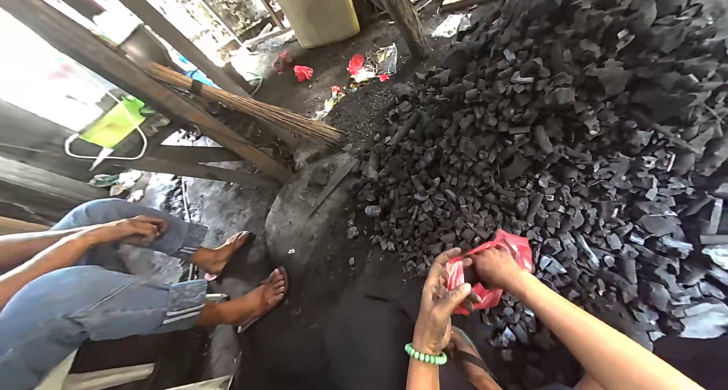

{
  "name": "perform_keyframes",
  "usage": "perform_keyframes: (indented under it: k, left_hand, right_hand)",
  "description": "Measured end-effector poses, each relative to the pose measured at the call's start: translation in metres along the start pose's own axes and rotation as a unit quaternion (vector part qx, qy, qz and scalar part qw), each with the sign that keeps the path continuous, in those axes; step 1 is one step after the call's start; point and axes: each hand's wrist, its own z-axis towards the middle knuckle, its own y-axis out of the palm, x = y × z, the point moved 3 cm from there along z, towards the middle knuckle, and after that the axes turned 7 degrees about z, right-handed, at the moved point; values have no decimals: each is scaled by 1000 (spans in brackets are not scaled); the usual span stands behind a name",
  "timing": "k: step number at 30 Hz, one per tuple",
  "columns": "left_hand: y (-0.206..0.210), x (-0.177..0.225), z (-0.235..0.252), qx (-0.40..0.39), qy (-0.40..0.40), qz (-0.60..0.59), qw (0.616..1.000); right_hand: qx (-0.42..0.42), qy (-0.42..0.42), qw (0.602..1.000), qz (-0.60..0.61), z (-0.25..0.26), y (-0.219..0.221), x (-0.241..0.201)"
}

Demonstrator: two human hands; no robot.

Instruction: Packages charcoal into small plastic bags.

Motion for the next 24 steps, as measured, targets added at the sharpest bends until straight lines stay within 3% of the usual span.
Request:
perform_keyframes:
  k: [2, 5, 7, 9, 10, 11, 13, 15, 18, 24]
  left_hand:
    - [-4, 3, 0, 29, 0, -6, 1000]
    - [-9, 13, 3, 79, 14, -23, 997]
    - [-14, 28, 3, 103, 52, -32, 993]
    - [-20, 50, 0, 122, 109, -35, 986]
    - [-24, 61, -2, 134, 136, -37, 981]
    - [-27, 71, -4, 145, 159, -39, 976]
    - [-31, 85, -6, 165, 182, -29, 969]
    - [-34, 87, -8, 180, 183, -7, 967]
    - [-43, 79, -7, 187, 181, 32, 965]
    - [-61, 78, -4, 238, 185, 51, 952]
  right_hand:
    - [-5, 7, 1000, 6, -2, -6, 11]
    - [89, -131, 978, 138, -32, -29, 19]
    - [219, -209, 891, 339, -51, -40, 32]
    - [319, -183, 801, 472, -46, -38, 60]
    - [343, -132, 810, 457, -35, -31, 80]
    - [334, -78, 848, 403, -20, -20, 98]
    - [230, -10, 941, 247, 8, 12, 114]
    - [142, 42, 982, 114, 21, 46, 103]
    - [123, 102, 987, 31, 28, 68, 94]
    - [69, 112, 989, 72, 39, 34, 120]
